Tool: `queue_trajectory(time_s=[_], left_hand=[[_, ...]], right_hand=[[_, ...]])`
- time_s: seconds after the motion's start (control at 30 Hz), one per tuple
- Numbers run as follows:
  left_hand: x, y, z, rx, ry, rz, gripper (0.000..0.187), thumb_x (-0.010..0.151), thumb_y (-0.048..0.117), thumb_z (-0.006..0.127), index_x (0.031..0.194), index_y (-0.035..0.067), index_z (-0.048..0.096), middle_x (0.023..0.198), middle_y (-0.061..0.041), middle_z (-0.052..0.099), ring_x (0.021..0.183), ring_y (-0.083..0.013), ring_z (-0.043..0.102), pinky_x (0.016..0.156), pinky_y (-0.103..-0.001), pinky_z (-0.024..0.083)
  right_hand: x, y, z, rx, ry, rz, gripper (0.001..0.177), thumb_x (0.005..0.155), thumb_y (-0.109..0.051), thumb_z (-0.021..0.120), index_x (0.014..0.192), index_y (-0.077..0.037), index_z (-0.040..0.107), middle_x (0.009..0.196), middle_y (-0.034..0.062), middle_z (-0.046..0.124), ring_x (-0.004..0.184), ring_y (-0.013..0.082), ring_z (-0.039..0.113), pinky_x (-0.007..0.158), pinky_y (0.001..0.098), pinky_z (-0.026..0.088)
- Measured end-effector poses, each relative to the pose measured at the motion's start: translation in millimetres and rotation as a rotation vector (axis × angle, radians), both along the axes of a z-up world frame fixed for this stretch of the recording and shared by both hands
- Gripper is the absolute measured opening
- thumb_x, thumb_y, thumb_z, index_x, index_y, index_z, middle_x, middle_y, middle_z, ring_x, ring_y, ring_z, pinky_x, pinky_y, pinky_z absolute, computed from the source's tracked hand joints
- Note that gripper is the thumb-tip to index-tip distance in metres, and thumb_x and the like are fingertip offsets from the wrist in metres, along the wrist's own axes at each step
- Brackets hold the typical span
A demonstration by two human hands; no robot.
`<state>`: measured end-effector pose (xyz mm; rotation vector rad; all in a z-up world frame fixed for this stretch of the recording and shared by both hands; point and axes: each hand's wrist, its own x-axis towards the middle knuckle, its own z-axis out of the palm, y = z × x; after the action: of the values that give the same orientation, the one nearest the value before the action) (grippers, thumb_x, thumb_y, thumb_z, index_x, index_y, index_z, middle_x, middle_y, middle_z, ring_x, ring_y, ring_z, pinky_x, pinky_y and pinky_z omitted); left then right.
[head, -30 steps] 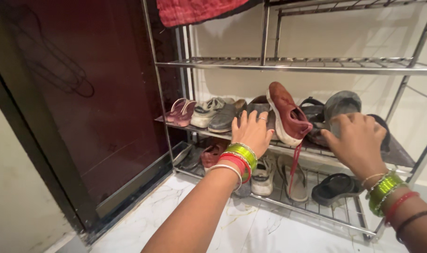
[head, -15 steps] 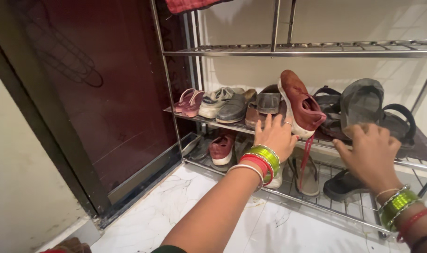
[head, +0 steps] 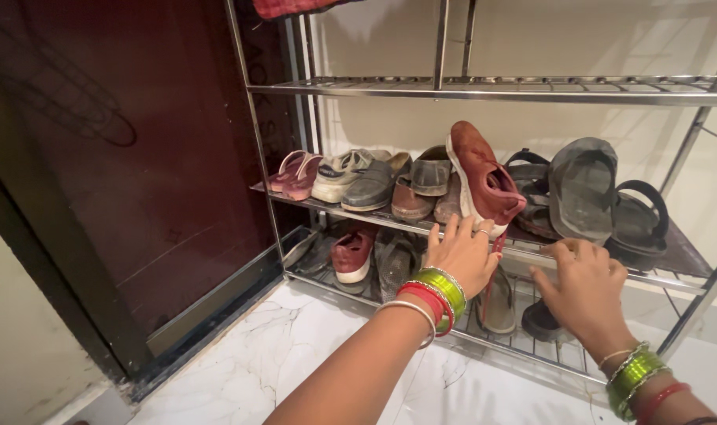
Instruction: The person sits on the floor and organizes shoes on a metal shoe rack. They pick up various shoes from the shelves, place them on the floor, and then return them to the rack in a more orderly arrangement.
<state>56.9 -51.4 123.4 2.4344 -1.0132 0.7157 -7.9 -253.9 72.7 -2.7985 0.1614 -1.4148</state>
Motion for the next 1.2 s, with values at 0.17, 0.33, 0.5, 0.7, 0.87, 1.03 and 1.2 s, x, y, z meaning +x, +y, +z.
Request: queue_trajectory(time_s=[0.17,0.33,0.5,0.7,0.87,1.03,1.2], left_hand=[[9,12,-11,0.003,0.02,0.028,0.06,0.093,0.038,0.063,0.144,0.011,0.049,0.148,-0.016,0.049,0.144,-0.0407,0.037,0.116,-0.064,0.026],[22,32,-27,0.003,0.045,0.067,0.061,0.093,0.039,0.064,0.145,0.011,0.049,0.146,-0.017,0.049,0.143,-0.0415,0.037,0.114,-0.064,0.027],[29,50,-40,-0.002,0.054,0.1,0.062,0.092,0.038,0.064,0.145,0.009,0.047,0.147,-0.016,0.049,0.143,-0.039,0.038,0.114,-0.065,0.026],[21,62,-43,0.005,0.086,0.111,0.061,0.092,0.037,0.064,0.145,0.011,0.047,0.147,-0.017,0.048,0.142,-0.0408,0.036,0.115,-0.064,0.026],[9,64,-42,0.024,0.131,0.1,0.06,0.093,0.037,0.062,0.146,0.012,0.046,0.147,-0.015,0.049,0.144,-0.0386,0.037,0.117,-0.063,0.025],[2,53,-41,0.032,0.134,0.086,0.06,0.093,0.038,0.062,0.146,0.013,0.045,0.149,-0.014,0.045,0.146,-0.0392,0.033,0.117,-0.063,0.022],[-2,53,-38,0.022,0.118,0.066,0.062,0.095,0.04,0.061,0.147,0.012,0.044,0.15,-0.015,0.045,0.146,-0.0402,0.033,0.117,-0.063,0.023]], right_hand=[[2,15,-4,0.024,0.006,0.051,0.037,0.082,-0.037,0.074,0.114,-0.019,0.072,0.127,0.0045,0.063,0.125,0.029,0.055,0.108,0.051,0.036],[3,25,-13,0.045,0.007,0.063,0.037,0.084,-0.036,0.073,0.116,-0.017,0.071,0.132,0.0045,0.061,0.129,0.0285,0.052,0.107,0.0513,0.034],[3,22,-22,0.04,-0.007,0.036,0.036,0.083,-0.034,0.073,0.115,-0.018,0.071,0.135,0.0039,0.061,0.132,0.0276,0.05,0.11,0.0534,0.032],[-6,1,-21,0.03,0.013,0.005,0.037,0.087,-0.033,0.074,0.121,-0.019,0.071,0.134,0.0066,0.061,0.135,0.0312,0.049,0.111,0.0543,0.032],[-25,-16,-16,0.054,-0.032,0.008,0.036,0.089,-0.032,0.073,0.122,-0.017,0.071,0.137,0.007,0.061,0.135,0.0312,0.049,0.112,0.0549,0.031],[-40,-26,-13,0.038,-0.027,0.011,0.035,0.089,-0.031,0.072,0.121,-0.017,0.07,0.136,0.0067,0.06,0.137,0.0306,0.049,0.113,0.0546,0.031],[-33,-26,-17,0.015,-0.012,0.014,0.037,0.087,-0.032,0.073,0.121,-0.018,0.071,0.136,0.0066,0.06,0.136,0.0313,0.048,0.113,0.0548,0.03]])
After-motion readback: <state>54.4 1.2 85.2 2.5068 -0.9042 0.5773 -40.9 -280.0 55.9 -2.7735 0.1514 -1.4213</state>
